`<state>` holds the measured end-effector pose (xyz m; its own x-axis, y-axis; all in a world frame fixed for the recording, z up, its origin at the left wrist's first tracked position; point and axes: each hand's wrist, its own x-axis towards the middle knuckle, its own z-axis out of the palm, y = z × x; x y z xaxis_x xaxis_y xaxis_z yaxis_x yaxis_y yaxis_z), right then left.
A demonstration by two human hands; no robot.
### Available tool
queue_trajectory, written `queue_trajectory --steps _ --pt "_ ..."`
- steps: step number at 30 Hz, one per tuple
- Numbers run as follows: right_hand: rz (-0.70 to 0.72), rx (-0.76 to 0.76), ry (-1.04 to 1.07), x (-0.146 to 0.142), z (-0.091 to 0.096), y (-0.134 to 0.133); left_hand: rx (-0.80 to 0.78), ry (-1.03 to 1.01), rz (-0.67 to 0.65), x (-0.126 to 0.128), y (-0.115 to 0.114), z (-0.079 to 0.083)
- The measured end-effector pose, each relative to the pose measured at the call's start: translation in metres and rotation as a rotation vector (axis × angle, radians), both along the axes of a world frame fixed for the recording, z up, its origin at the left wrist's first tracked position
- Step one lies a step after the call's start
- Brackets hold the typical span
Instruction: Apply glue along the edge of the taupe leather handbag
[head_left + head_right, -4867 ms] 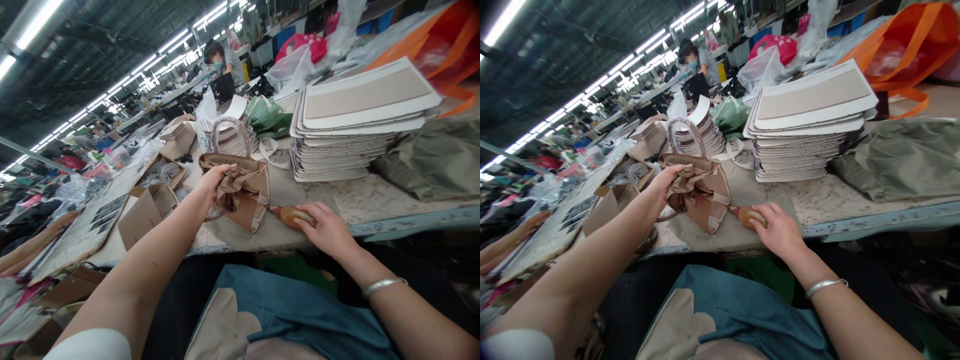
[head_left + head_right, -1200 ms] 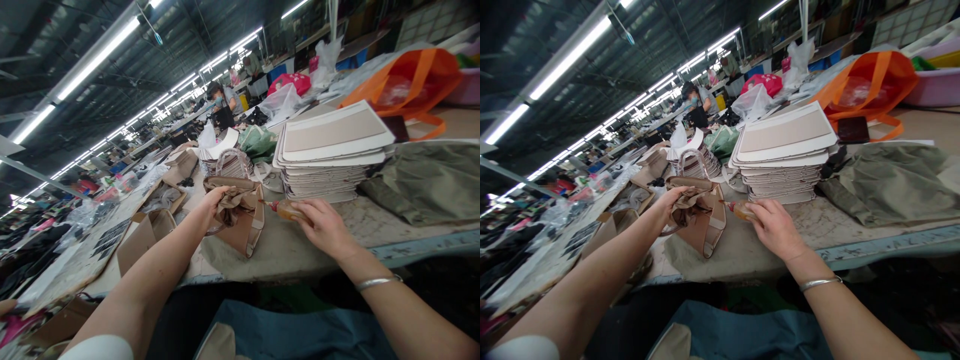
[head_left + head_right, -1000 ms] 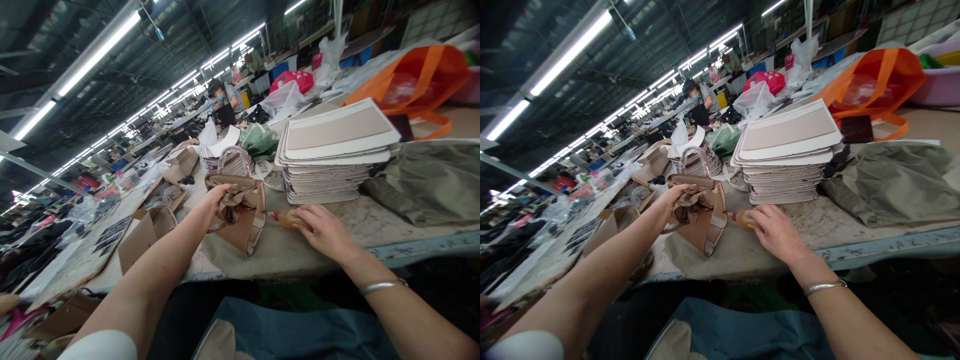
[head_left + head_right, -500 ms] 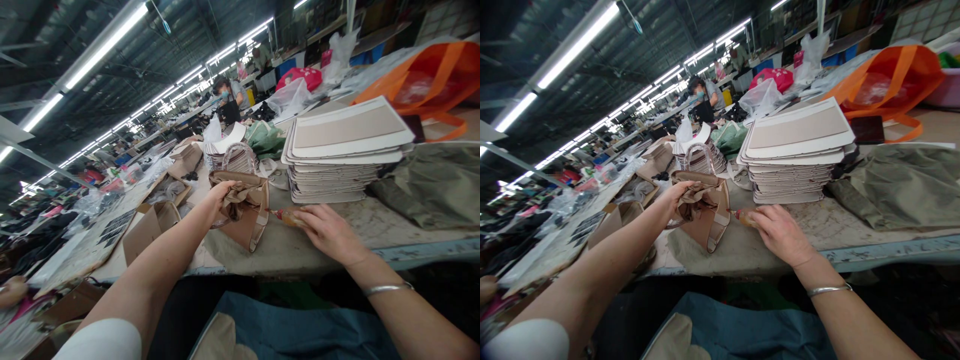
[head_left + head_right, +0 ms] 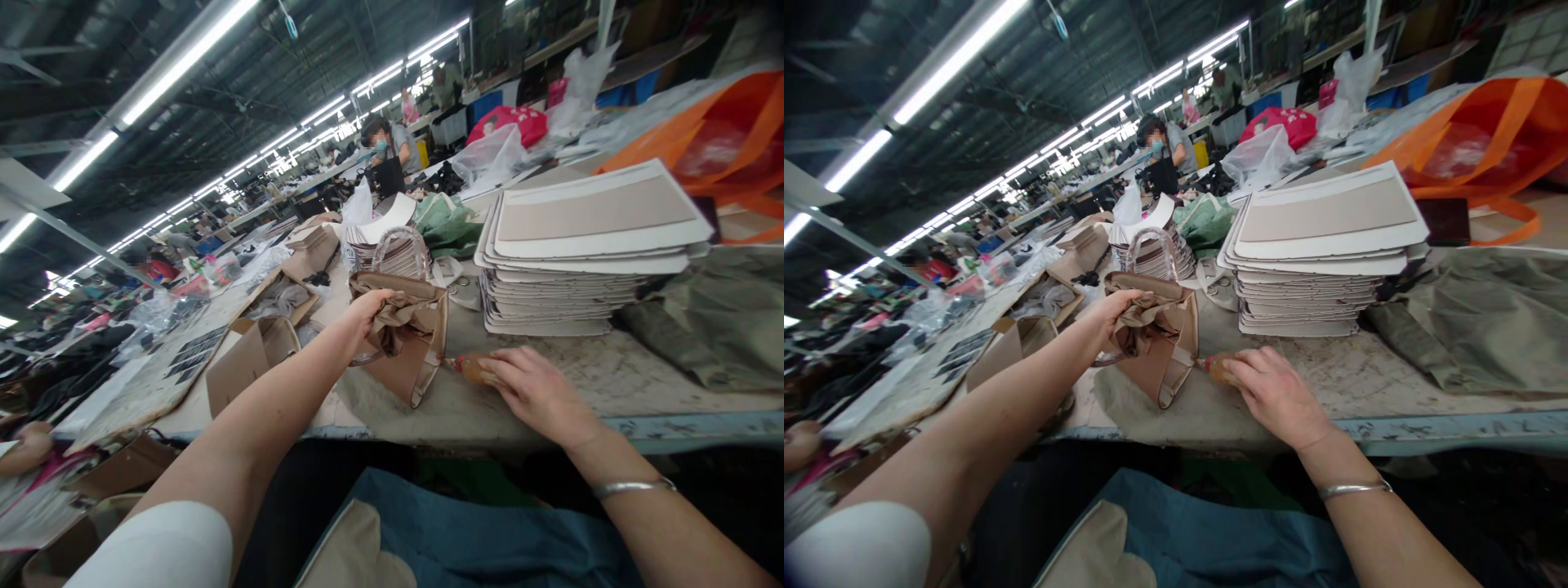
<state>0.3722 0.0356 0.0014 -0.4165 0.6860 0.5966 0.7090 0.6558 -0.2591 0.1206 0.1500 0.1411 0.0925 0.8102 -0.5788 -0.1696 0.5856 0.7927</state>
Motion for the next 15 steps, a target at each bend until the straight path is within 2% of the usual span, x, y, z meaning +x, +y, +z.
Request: queue_trajectory --steps 6,8,12,15 --pt "-0.107 0.166 0.072 0.0074 0.0019 0.0044 0.071 0.023 -0.008 -0.0011 0.0047 -0.0049" --pt "-0.103 0.148 0.042 0.0071 -0.0002 0.0048 0.069 0.015 0.020 -0.0020 0.0066 -0.0071" --pt "-0.010 0.070 -0.008 0.0046 -0.0056 0.0025 0.051 0.007 0.041 -0.0041 0.0077 -0.0092" --pt "-0.035 0.122 0.047 0.0069 -0.0039 0.0032 0.044 -0.008 0.033 -0.0047 0.0068 -0.0081"
